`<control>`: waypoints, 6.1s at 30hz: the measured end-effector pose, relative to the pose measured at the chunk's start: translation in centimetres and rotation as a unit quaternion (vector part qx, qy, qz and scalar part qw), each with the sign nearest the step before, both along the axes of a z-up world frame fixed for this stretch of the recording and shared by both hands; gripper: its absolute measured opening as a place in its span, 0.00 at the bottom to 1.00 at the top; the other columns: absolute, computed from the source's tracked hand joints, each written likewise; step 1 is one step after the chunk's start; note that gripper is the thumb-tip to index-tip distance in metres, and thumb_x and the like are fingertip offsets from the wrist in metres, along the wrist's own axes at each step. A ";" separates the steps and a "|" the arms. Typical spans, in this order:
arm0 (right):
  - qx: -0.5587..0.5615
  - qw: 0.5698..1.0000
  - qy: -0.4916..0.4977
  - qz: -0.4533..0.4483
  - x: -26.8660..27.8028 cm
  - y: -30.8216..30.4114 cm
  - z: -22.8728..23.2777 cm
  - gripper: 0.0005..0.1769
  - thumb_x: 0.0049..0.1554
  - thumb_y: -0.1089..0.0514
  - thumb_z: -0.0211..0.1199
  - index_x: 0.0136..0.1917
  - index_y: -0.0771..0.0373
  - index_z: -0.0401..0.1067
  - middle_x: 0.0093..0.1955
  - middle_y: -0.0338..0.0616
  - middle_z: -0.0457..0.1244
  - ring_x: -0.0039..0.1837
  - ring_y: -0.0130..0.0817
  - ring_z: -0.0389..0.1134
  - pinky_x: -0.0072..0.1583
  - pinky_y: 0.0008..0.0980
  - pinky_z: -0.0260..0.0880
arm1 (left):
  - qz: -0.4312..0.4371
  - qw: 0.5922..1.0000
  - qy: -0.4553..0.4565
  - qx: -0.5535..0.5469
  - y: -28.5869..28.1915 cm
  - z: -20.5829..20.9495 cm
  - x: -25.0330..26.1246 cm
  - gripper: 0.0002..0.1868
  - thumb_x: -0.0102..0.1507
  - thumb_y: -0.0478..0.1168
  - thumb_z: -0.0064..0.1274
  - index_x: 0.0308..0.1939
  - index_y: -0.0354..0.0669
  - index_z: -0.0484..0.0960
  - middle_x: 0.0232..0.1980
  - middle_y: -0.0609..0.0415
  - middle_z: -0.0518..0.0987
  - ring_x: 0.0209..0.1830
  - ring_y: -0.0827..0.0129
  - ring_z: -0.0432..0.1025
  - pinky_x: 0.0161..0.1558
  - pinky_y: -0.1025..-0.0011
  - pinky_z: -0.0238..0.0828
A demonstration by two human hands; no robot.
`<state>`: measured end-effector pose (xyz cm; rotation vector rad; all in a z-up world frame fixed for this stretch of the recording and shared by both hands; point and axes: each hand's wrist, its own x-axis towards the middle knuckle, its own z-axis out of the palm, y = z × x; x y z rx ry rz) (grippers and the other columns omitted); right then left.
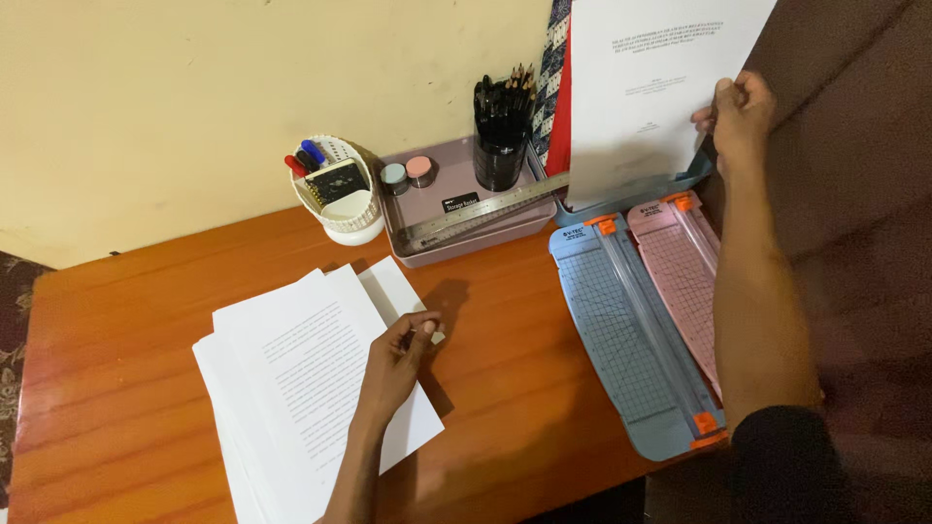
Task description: The person moves a notebook, a pencil holder, and a small black book by hand, then handles several sheets of paper one by one before placing them into a red folder on a desk.
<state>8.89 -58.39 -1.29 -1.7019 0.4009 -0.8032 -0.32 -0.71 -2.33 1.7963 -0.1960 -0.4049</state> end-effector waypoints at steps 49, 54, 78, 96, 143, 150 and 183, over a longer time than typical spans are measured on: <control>-0.065 0.879 0.246 0.404 -7.3 46.5 -16.8 0.16 0.58 0.52 0.67 0.46 0.69 0.75 0.37 0.43 0.68 0.40 0.28 0.65 0.44 0.32 0.68 | 0.021 0.871 -0.320 0.371 11.0 -6.2 -4.6 0.24 0.63 0.49 0.57 0.61 0.44 0.78 0.68 0.47 0.71 0.67 0.55 0.65 0.63 0.52 0.58; -0.180 0.839 0.240 0.453 -4.9 44.8 -15.9 0.13 0.61 0.54 0.65 0.47 0.69 0.75 0.37 0.49 0.67 0.41 0.35 0.65 0.44 0.36 0.66 | 0.048 0.882 -0.297 0.362 10.9 -4.3 -4.3 0.19 0.65 0.44 0.57 0.60 0.47 0.79 0.61 0.54 0.75 0.63 0.62 0.67 0.65 0.54 0.57; -0.119 0.908 0.264 0.303 -8.6 40.5 -7.6 0.35 0.56 0.38 0.64 0.68 0.62 0.67 0.54 0.43 0.69 0.52 0.32 0.72 0.55 0.34 0.73 | 0.159 0.942 -0.091 0.282 16.0 -1.4 -0.3 0.15 0.70 0.47 0.47 0.53 0.45 0.82 0.44 0.47 0.85 0.42 0.52 0.79 0.45 0.58 0.73; 0.183 0.883 0.222 0.371 -10.4 40.5 -10.0 0.23 0.56 0.45 0.68 0.58 0.62 0.76 0.50 0.42 0.71 0.48 0.28 0.69 0.51 0.31 0.70 | 0.244 0.967 -0.018 0.075 14.0 0.8 -1.4 0.17 0.71 0.47 0.47 0.52 0.38 0.82 0.37 0.52 0.82 0.34 0.72 0.71 0.39 0.72 0.69; -0.016 0.999 0.034 0.026 1.3 -3.0 -0.3 0.14 0.68 0.64 0.52 0.66 0.65 0.68 0.64 0.47 0.65 0.68 0.35 0.64 0.72 0.38 0.59 | 0.090 0.992 0.039 0.074 7.4 -1.1 -2.1 0.24 0.68 0.55 0.44 0.53 0.41 0.84 0.43 0.54 0.87 0.43 0.68 0.76 0.49 0.67 0.73; 0.026 0.996 0.081 0.028 2.4 -4.2 -3.9 0.16 0.69 0.62 0.50 0.69 0.64 0.65 0.67 0.46 0.63 0.69 0.35 0.65 0.71 0.37 0.61 | 0.067 0.997 0.009 0.048 6.8 -2.4 -1.5 0.22 0.69 0.51 0.45 0.53 0.37 0.83 0.43 0.52 0.87 0.43 0.69 0.76 0.50 0.69 0.73; 0.004 0.888 0.254 0.383 -10.9 51.0 -13.2 0.27 0.49 0.51 0.75 0.55 0.69 0.71 0.43 0.43 0.66 0.43 0.28 0.66 0.45 0.30 0.69 | 0.049 0.872 -0.337 0.353 13.2 -8.5 -2.4 0.27 0.71 0.47 0.45 0.71 0.38 0.69 0.79 0.41 0.60 0.79 0.47 0.54 0.73 0.50 0.51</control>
